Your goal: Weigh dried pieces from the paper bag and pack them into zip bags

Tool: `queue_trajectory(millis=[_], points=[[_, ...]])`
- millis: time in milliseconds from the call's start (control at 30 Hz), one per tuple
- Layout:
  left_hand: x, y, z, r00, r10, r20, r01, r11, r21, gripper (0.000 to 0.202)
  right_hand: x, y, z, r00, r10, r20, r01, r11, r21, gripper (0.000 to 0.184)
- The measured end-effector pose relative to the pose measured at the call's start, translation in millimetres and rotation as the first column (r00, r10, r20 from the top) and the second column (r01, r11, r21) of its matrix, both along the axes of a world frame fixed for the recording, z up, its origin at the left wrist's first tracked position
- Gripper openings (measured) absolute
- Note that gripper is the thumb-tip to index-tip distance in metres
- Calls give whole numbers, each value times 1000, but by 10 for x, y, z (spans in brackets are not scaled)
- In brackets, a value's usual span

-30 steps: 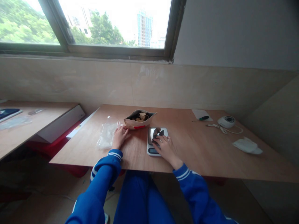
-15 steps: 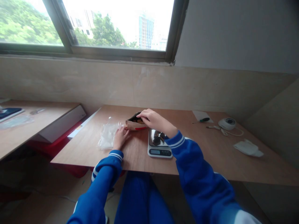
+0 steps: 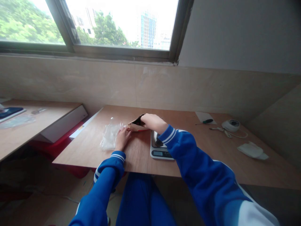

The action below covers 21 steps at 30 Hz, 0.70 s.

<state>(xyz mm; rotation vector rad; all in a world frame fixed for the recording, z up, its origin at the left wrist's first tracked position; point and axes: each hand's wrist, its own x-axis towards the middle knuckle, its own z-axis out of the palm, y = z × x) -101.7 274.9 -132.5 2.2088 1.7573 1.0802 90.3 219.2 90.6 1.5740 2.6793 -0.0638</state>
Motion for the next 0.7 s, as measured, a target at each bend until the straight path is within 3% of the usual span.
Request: queue_trajectory(millis=[200,333,500,600,700], points=[[16,-41,41,1000,11,-18,-11,1000,-11,20,124,-55,-11,999,23,-27,-26,995,-92,24],[17,-40,47,999,18,-28,-19,1000,-23,20,125,-144,1,998,-35,-44,35,999,-13,23],[9,-22,25,999,14,-32,-15,1000,-23,19,176,-143,-45,999,25,-32,-24,999,49,19],[4,-10,10,999,17,-30,-17,1000,-18,20,287,-79,-84,972,90,-215,-86,996,32,13],[4,-5,7,999,21,-25,-21,1000,-19,20,423,-67,-80,859,135,-493,-135,990,36,13]])
